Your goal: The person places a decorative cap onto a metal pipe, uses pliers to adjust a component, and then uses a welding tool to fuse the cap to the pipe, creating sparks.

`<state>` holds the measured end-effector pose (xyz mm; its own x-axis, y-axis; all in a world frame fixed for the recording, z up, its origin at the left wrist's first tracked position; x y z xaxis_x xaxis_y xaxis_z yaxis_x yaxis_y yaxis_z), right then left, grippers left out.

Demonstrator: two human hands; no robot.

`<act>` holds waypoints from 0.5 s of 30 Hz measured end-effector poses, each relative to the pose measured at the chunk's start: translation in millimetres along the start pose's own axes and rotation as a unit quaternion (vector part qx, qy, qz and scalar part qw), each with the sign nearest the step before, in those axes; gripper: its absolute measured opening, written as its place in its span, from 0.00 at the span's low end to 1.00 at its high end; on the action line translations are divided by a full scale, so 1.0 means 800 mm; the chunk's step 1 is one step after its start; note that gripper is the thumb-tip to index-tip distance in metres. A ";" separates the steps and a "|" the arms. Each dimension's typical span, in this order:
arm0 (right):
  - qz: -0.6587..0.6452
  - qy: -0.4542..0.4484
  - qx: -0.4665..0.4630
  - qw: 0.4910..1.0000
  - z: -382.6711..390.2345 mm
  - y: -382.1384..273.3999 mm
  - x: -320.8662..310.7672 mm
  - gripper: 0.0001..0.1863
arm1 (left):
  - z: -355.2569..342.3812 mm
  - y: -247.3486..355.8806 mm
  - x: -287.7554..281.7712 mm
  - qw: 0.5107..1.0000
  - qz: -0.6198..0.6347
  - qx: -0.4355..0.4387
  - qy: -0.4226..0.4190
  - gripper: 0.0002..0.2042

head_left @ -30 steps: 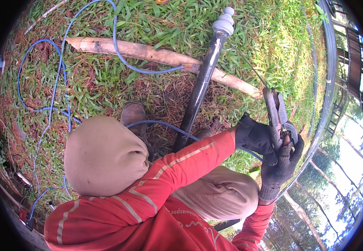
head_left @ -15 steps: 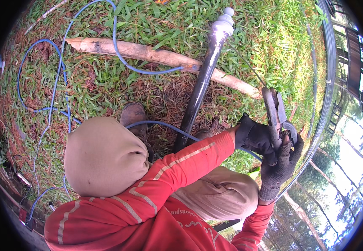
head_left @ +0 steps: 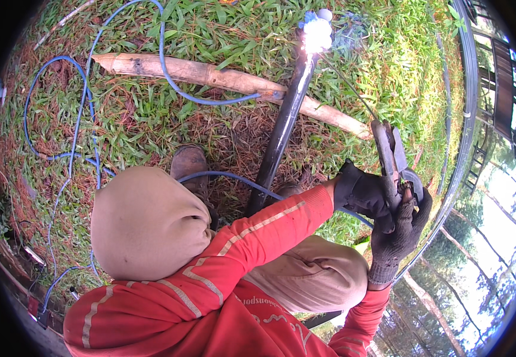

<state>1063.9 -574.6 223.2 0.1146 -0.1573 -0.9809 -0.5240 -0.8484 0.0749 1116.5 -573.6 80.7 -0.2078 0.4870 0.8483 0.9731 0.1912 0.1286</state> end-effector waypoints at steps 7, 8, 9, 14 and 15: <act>-0.070 0.038 0.032 0.996 0.010 0.012 0.000 0.31 | -0.008 -0.002 -0.006 0.996 -0.050 0.069 -0.039 0.22; -0.081 0.041 0.046 0.995 0.012 0.015 0.000 0.32 | -0.010 0.003 -0.002 0.997 -0.017 0.059 -0.041 0.22; -0.092 0.031 0.068 0.993 0.013 0.017 0.003 0.31 | -0.012 0.008 0.001 0.998 0.016 0.049 -0.044 0.22; -0.047 0.027 0.009 0.998 0.004 0.007 0.001 0.23 | -0.011 0.017 0.001 0.972 -0.218 0.076 -0.043 0.25; -0.059 0.020 0.008 0.998 0.003 0.003 0.000 0.24 | -0.009 0.013 0.001 0.988 -0.154 0.015 -0.028 0.25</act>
<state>1060.4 -575.4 223.0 0.2103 -0.0772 -0.9746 -0.5180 -0.8542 -0.0441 1127.3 -577.1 86.1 -0.4997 0.4480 0.7413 0.8596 0.3621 0.3606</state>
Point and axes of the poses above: each hand's wrist, its own z-axis away from the middle knuckle, its own x-axis out of the palm, y = z × x, the point moved 4 cm from there along -z, towards the middle knuckle, and after that the axes turned 9 degrees about x, right-handed, at the moved point
